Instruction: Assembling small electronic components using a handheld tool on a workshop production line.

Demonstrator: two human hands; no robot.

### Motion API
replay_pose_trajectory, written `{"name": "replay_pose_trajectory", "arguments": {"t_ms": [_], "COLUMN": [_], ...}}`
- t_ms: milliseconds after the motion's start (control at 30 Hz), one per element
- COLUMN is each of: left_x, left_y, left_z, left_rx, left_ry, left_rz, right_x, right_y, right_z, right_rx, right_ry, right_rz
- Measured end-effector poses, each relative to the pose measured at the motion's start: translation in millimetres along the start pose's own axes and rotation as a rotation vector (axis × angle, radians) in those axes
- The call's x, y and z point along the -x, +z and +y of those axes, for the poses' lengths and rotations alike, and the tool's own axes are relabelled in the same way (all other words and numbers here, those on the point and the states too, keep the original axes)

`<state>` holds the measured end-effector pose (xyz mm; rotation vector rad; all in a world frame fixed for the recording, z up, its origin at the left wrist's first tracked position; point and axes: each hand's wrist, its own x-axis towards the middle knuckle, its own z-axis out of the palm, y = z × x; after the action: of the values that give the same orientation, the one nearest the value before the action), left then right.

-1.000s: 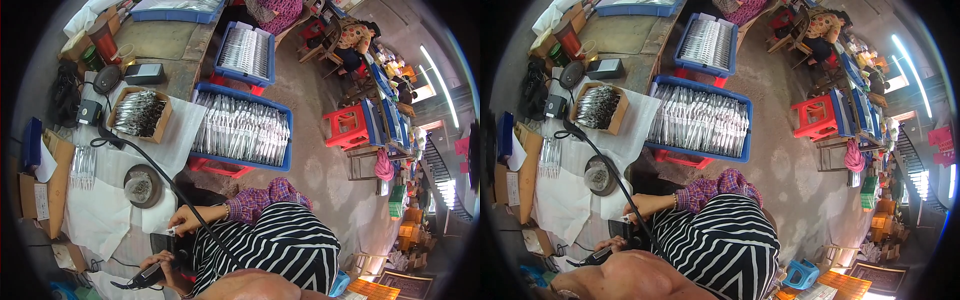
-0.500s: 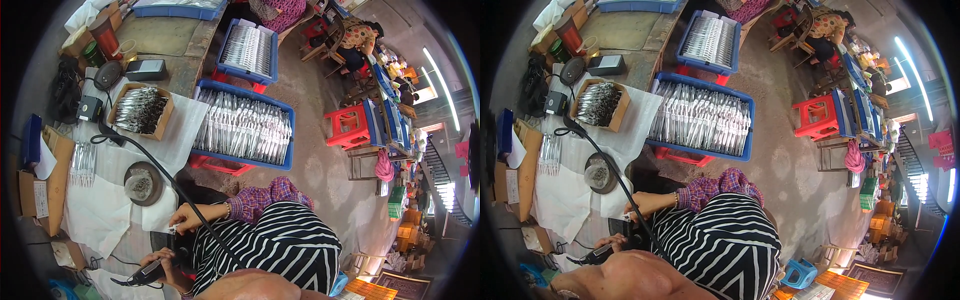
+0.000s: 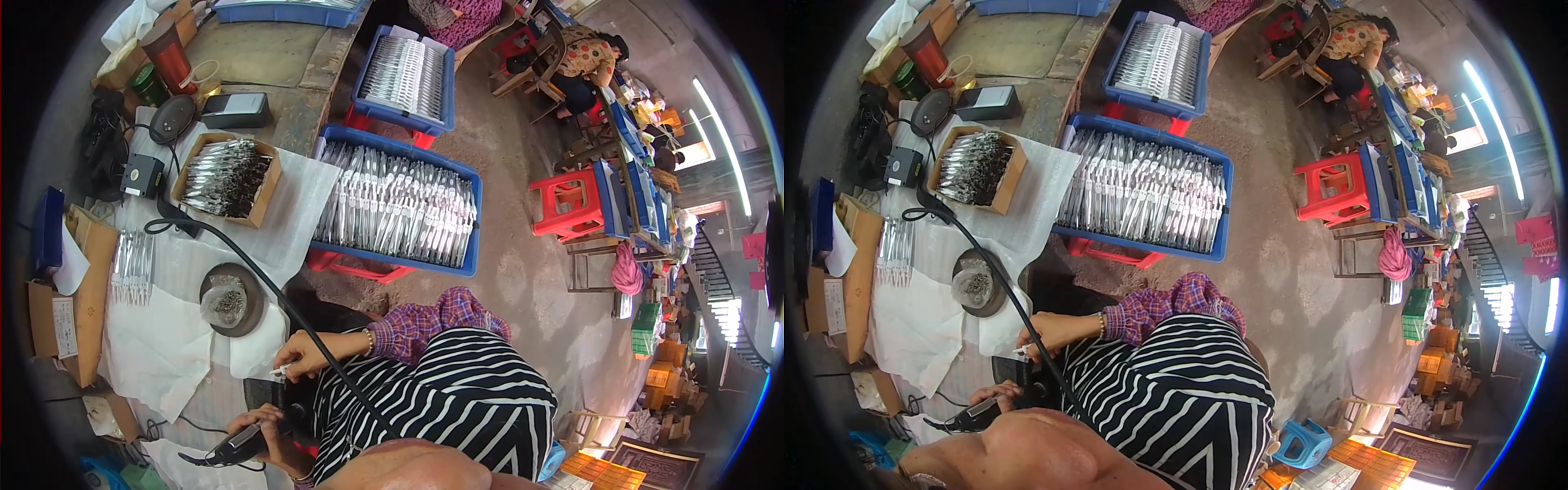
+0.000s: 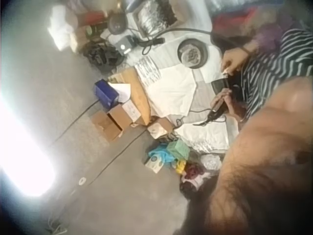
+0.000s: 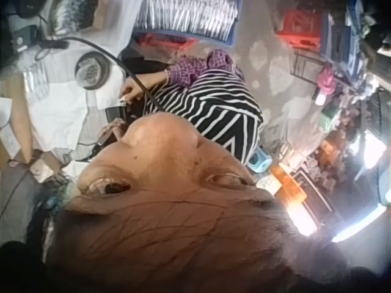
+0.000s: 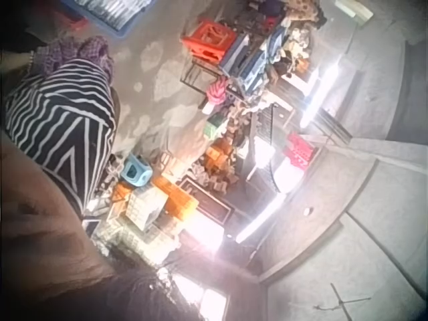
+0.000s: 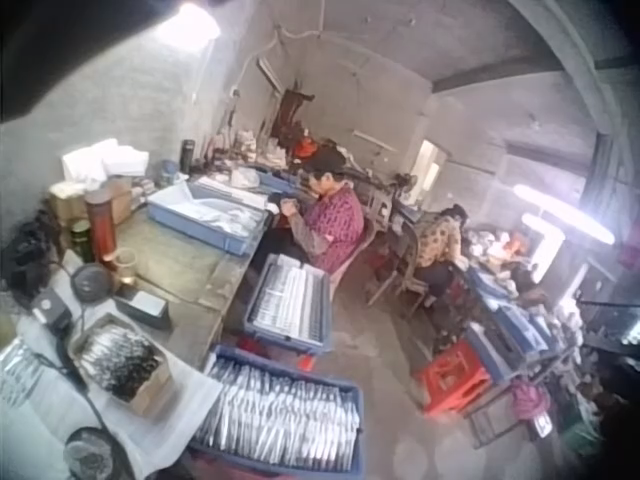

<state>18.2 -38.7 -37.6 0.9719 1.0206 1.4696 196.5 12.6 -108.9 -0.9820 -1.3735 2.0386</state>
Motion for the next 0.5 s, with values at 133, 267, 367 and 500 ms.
{"name": "replay_pose_trajectory", "arguments": {"t_ms": [133,267,367,500], "left_x": [-1.8,-6.8,-9.4,-13.3], "left_y": [5.3,7.1,13.9,13.4], "left_z": [2.2,2.8,4.3,0.6], "left_rx": [0.002,-0.035,-0.036,-0.066], "left_ry": [-0.016,-0.035,-0.064,-0.115], "left_rz": [0.011,-0.026,-0.008,-0.028], "right_x": [1.2,4.0,7.4,10.9], "right_y": [-2.9,-7.2,-12.1,-17.9], "right_z": [-1.2,-3.7,-8.0,-8.8], "right_rx": [-0.022,-0.046,-0.028,-0.058], "right_ry": [0.005,0.004,0.015,0.048], "right_rz": [-0.003,0.032,0.018,0.032]}}
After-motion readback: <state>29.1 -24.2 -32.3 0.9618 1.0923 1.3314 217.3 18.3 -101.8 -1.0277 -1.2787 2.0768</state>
